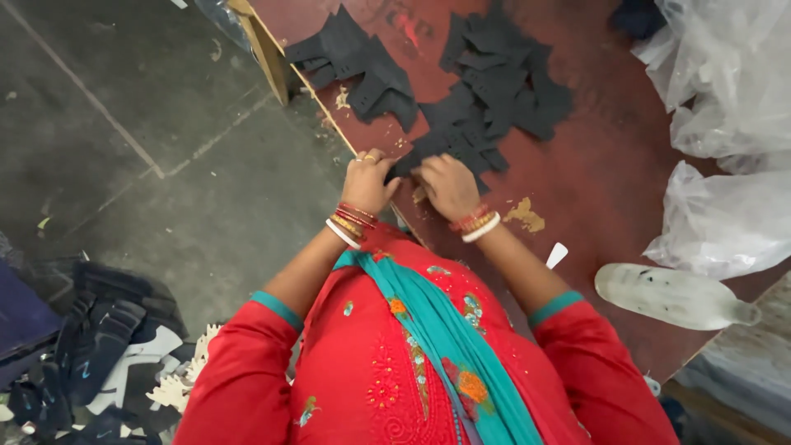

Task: The person sorts and organizes small black fabric pieces on a wooden table. They pick up the pieces, fold them, and place them into a rectangular tray with a green bottom. The person also briefly handles a white plastic bottle and a plastic bag during the process.

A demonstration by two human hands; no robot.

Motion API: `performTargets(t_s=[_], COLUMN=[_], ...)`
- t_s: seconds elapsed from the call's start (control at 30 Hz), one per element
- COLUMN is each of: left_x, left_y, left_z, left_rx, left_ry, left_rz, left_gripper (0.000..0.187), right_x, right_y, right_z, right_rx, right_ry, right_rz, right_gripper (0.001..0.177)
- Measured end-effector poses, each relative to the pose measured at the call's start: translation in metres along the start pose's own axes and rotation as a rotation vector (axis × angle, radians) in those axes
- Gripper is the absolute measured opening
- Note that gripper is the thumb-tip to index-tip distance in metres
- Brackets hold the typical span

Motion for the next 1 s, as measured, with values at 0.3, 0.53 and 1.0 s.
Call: performTargets(t_s=[0.3,0.53,1.0], left_x=[-0.019,-0.068,-0.073], left_y=[0.061,-0.056,-0.070], left_z=[0.067,0.065,0.013], left_rx=[-0.208,0.117,0.177], left_ry=[-0.062,-0.660,-0.284], left_rz=[-0.019,-0.047,-0.003], left_gripper=[0.052,0.053,0.037], right_x=[-0.020,-0.028,-0.026], right_y=[0.067,0.070,0.033], right_z=[-0.082,-0.093,-0.076], right_rx=[-0.276,-0.274,-0.171], right_ry=[-0.487,-0.746,-0.425], right_rz=[0.015,0.111,-0.027], right_gripper=[0.013,0.014,0.013])
Point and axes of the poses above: each hand's wrist, its own z-axis towards the middle knuckle, its own y-axis out of the back of the hand, x = y × z, the point moved 2 cm from there along z, towards the middle knuckle, and after that the axes turned 6 degrees about -x, right-handed, at the moved point
